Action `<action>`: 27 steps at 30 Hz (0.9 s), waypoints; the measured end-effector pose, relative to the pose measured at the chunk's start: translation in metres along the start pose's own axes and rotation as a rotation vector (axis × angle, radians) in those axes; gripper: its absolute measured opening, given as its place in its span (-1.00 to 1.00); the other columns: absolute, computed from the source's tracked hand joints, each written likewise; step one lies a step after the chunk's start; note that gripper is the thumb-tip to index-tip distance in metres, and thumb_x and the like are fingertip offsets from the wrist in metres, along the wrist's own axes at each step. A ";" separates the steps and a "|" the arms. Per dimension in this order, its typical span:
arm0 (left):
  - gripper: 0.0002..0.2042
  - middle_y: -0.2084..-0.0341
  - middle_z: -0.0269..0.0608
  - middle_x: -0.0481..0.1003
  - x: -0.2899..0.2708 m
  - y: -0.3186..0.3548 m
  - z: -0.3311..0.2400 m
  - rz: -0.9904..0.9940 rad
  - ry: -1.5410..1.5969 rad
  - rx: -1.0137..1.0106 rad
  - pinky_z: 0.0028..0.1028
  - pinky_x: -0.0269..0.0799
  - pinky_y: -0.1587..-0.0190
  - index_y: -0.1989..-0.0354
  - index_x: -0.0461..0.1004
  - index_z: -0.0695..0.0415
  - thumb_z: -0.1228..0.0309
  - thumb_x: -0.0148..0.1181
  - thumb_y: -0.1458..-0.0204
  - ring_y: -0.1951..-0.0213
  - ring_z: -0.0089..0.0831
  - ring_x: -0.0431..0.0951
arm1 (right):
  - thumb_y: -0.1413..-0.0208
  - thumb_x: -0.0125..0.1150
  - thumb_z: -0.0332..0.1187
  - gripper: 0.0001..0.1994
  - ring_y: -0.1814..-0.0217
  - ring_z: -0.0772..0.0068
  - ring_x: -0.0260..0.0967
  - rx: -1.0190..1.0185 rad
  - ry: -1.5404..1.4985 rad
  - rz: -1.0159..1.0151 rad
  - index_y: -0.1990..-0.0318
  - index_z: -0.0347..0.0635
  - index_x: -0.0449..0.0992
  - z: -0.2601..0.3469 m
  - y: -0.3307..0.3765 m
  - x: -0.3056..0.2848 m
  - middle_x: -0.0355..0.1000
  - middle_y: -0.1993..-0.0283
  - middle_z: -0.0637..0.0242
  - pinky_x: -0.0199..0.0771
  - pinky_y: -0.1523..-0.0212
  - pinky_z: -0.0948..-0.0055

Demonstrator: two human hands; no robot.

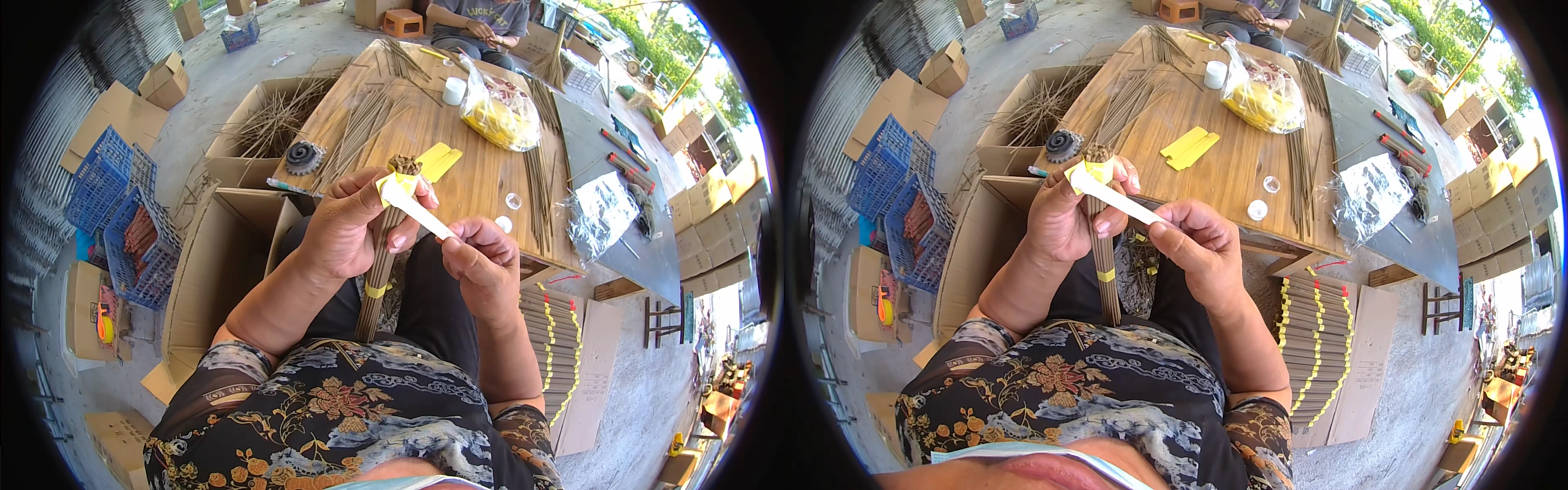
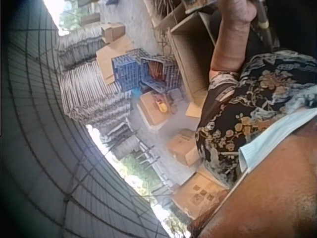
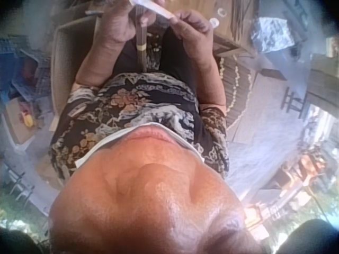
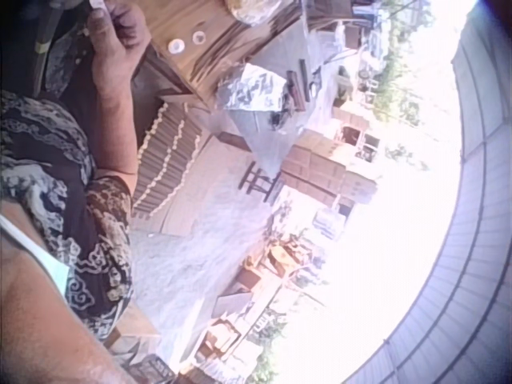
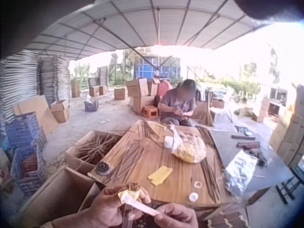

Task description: The person gathers thin sticks from a cardboard box, aligns them into bundles, and wraps the ends with yellow paper. They use a small stick to apply adhesive to secure the paper. The process is repeated for multiple bundles.

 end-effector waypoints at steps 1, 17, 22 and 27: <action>-0.70 0.30 0.02 0.40 0.000 0.000 -0.001 -0.004 0.005 -0.001 -0.61 0.24 0.56 0.22 0.41 0.31 0.27 -0.01 -0.08 0.59 -0.53 0.34 | -0.01 0.09 -0.54 -0.94 0.48 0.80 0.14 0.000 -0.001 0.007 0.34 -0.30 0.43 0.000 0.000 0.001 0.32 0.49 0.52 0.10 0.48 0.79; -0.57 0.67 -0.19 0.32 -0.003 0.003 -0.005 -0.053 -0.016 -0.057 -0.61 0.14 0.61 0.26 0.34 0.38 0.14 -0.13 -0.12 0.67 -0.58 0.27 | 0.01 0.06 -0.53 -0.94 0.62 0.77 0.02 -0.067 -0.128 -0.017 0.37 -0.33 0.41 0.004 0.004 -0.006 0.26 0.58 0.49 -0.03 0.62 0.74; -0.59 0.71 -0.15 0.32 -0.005 0.003 -0.005 -0.011 -0.013 -0.067 -0.58 0.16 0.60 0.27 0.35 0.38 0.17 -0.13 -0.13 0.67 -0.53 0.28 | -0.02 0.09 -0.53 -0.93 0.56 0.82 0.07 -0.253 0.211 -0.152 0.33 -0.33 0.40 0.015 0.009 -0.005 0.27 0.57 0.53 0.06 0.55 0.79; -0.61 0.71 -0.15 0.32 -0.006 0.004 -0.003 -0.097 0.027 -0.034 -0.55 0.16 0.60 0.26 0.35 0.37 0.19 -0.15 -0.14 0.67 -0.51 0.27 | -0.05 0.08 -0.51 -0.92 0.56 0.84 0.09 -0.367 0.408 -0.179 0.32 -0.35 0.39 0.020 0.016 0.003 0.28 0.58 0.54 0.09 0.54 0.81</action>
Point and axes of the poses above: each hand's wrist, its own y-axis away from the middle knuckle, its own x-axis out of the palm, z = x × y, the point moved 7 cm from there along -y, towards the middle knuckle
